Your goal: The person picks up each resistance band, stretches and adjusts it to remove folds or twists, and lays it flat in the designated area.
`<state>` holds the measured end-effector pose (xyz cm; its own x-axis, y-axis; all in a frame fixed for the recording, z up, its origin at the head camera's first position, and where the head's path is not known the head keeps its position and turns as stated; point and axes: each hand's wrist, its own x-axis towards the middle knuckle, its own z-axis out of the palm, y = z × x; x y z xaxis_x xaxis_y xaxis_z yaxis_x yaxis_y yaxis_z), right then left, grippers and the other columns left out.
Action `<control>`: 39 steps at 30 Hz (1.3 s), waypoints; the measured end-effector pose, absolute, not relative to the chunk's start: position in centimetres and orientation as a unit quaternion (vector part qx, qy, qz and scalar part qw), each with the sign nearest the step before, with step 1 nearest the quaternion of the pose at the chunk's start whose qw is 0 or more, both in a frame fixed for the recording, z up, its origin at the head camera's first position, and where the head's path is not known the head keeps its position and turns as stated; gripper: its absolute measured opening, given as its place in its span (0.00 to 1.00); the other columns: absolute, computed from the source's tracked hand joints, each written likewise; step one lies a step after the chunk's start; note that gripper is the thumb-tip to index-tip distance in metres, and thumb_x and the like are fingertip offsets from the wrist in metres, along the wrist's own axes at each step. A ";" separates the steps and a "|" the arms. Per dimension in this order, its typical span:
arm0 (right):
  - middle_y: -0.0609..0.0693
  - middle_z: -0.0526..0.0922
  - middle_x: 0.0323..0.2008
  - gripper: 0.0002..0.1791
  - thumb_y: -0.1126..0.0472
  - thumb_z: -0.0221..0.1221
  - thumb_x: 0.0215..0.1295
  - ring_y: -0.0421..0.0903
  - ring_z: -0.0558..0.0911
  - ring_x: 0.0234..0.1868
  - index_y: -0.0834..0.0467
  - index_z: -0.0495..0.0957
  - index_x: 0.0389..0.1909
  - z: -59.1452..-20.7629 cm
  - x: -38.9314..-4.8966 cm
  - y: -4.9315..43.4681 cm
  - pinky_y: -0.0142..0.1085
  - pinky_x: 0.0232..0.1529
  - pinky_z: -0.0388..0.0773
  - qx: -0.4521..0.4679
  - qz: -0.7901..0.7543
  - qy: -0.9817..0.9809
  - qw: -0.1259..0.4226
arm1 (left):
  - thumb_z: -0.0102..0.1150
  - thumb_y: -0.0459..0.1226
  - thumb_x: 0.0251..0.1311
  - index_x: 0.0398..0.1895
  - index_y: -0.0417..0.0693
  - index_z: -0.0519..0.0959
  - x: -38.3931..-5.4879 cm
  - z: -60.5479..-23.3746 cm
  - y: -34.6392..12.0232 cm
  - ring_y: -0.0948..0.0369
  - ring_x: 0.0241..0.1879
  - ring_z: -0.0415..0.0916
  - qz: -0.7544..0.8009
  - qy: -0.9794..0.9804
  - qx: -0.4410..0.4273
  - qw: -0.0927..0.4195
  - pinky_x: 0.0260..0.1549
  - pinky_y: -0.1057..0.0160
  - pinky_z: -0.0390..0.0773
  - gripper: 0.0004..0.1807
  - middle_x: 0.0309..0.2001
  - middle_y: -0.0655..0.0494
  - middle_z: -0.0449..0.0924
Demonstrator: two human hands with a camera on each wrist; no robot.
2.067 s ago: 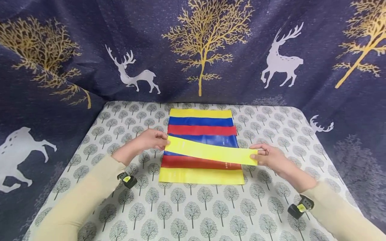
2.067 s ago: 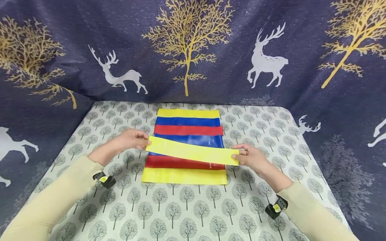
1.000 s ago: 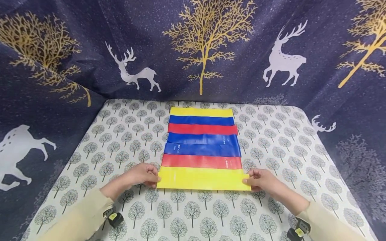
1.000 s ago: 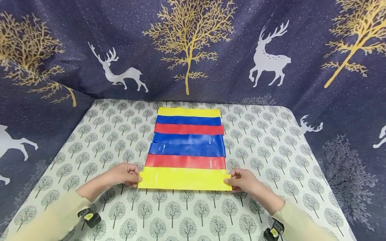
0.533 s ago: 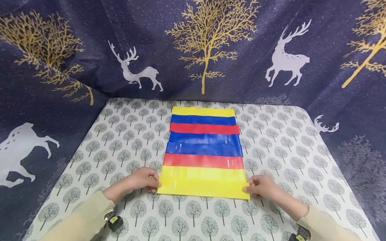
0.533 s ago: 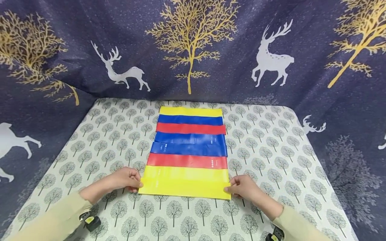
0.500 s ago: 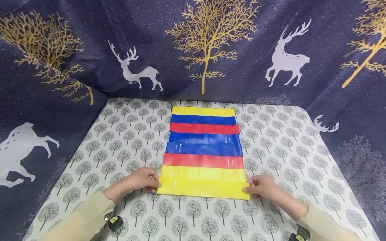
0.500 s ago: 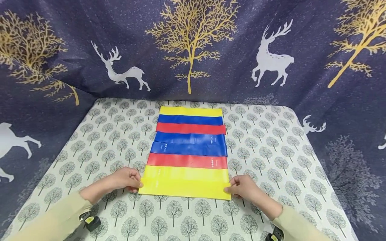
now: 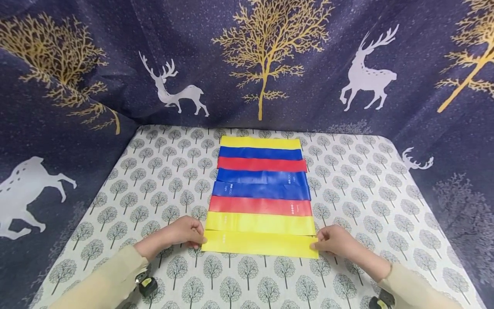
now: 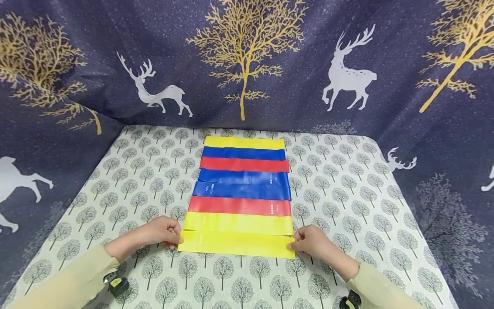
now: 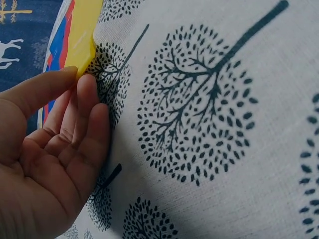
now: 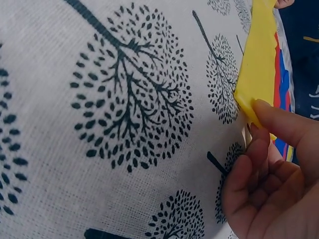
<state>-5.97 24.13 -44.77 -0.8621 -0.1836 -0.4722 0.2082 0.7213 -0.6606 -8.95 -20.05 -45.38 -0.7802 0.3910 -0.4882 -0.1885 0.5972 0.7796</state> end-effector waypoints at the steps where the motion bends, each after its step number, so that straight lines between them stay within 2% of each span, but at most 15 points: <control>1: 0.43 0.69 0.16 0.14 0.58 0.71 0.57 0.39 0.64 0.19 0.57 0.76 0.22 -44.8 -6.0 24.1 0.25 0.19 0.61 0.005 -0.368 0.892 0.261 | 0.69 0.31 0.56 0.28 0.37 0.80 -8.9 -45.4 -20.0 0.65 0.21 0.79 0.442 0.834 0.062 0.325 0.27 0.66 0.85 0.07 0.22 0.53 0.83; 12: 0.43 0.70 0.15 0.16 0.59 0.71 0.56 0.39 0.66 0.18 0.56 0.73 0.20 -44.8 -6.3 24.0 0.26 0.18 0.62 -0.017 -0.351 0.902 0.250 | 0.70 0.31 0.56 0.26 0.41 0.79 -8.9 -45.4 -19.4 0.66 0.17 0.78 0.404 0.858 0.056 0.311 0.22 0.70 0.79 0.08 0.23 0.54 0.82; 20: 0.43 0.70 0.15 0.17 0.57 0.72 0.56 0.39 0.65 0.17 0.56 0.73 0.20 -44.8 -6.4 24.1 0.26 0.18 0.62 -0.018 -0.344 0.903 0.256 | 0.68 0.33 0.58 0.27 0.40 0.79 -9.1 -45.3 -19.7 0.66 0.19 0.79 0.428 0.840 0.047 0.331 0.26 0.67 0.85 0.07 0.22 0.53 0.83; 26: 0.43 0.70 0.14 0.17 0.57 0.72 0.56 0.39 0.65 0.17 0.56 0.73 0.20 -44.7 -6.4 23.9 0.26 0.18 0.61 -0.016 -0.345 0.904 0.251 | 0.68 0.31 0.58 0.25 0.39 0.79 -9.2 -45.3 -19.5 0.67 0.17 0.78 0.427 0.843 0.043 0.326 0.24 0.67 0.85 0.07 0.21 0.54 0.81; 31: 0.43 0.70 0.14 0.17 0.57 0.72 0.56 0.39 0.65 0.17 0.55 0.73 0.19 -44.7 -6.3 23.9 0.26 0.18 0.61 -0.025 -0.340 0.908 0.243 | 0.68 0.32 0.58 0.22 0.42 0.78 -9.1 -45.2 -19.1 0.67 0.14 0.74 0.398 0.861 0.037 0.315 0.19 0.70 0.80 0.10 0.17 0.57 0.77; 35: 0.42 0.70 0.14 0.17 0.56 0.72 0.56 0.39 0.65 0.17 0.55 0.73 0.19 -44.7 -6.4 24.0 0.26 0.18 0.61 -0.032 -0.338 0.909 0.240 | 0.69 0.34 0.57 0.19 0.46 0.77 -9.1 -45.0 -18.9 0.67 0.12 0.67 0.361 0.882 0.052 0.297 0.15 0.73 0.69 0.12 0.13 0.61 0.71; 37: 0.42 0.70 0.14 0.17 0.55 0.72 0.57 0.39 0.65 0.17 0.55 0.74 0.19 -44.8 -6.4 24.1 0.26 0.18 0.62 -0.037 -0.340 0.907 0.245 | 0.70 0.36 0.57 0.17 0.48 0.77 -9.1 -44.9 -19.0 0.66 0.12 0.64 0.343 0.890 0.069 0.291 0.15 0.72 0.66 0.14 0.13 0.62 0.70; 39: 0.43 0.71 0.14 0.17 0.54 0.71 0.59 0.39 0.67 0.17 0.56 0.74 0.20 -44.7 -6.6 24.5 0.26 0.18 0.64 -0.049 -0.349 0.898 0.263 | 0.70 0.39 0.58 0.17 0.48 0.76 -9.3 -44.4 -19.4 0.66 0.14 0.65 0.329 0.892 0.088 0.297 0.17 0.71 0.66 0.15 0.15 0.62 0.70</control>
<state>-6.63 24.46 -44.66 -0.8571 -0.2710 -0.4382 0.0961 0.7514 -0.6528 -9.30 -19.35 -44.42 -0.8079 0.3532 -0.4717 -0.0380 0.7676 0.6398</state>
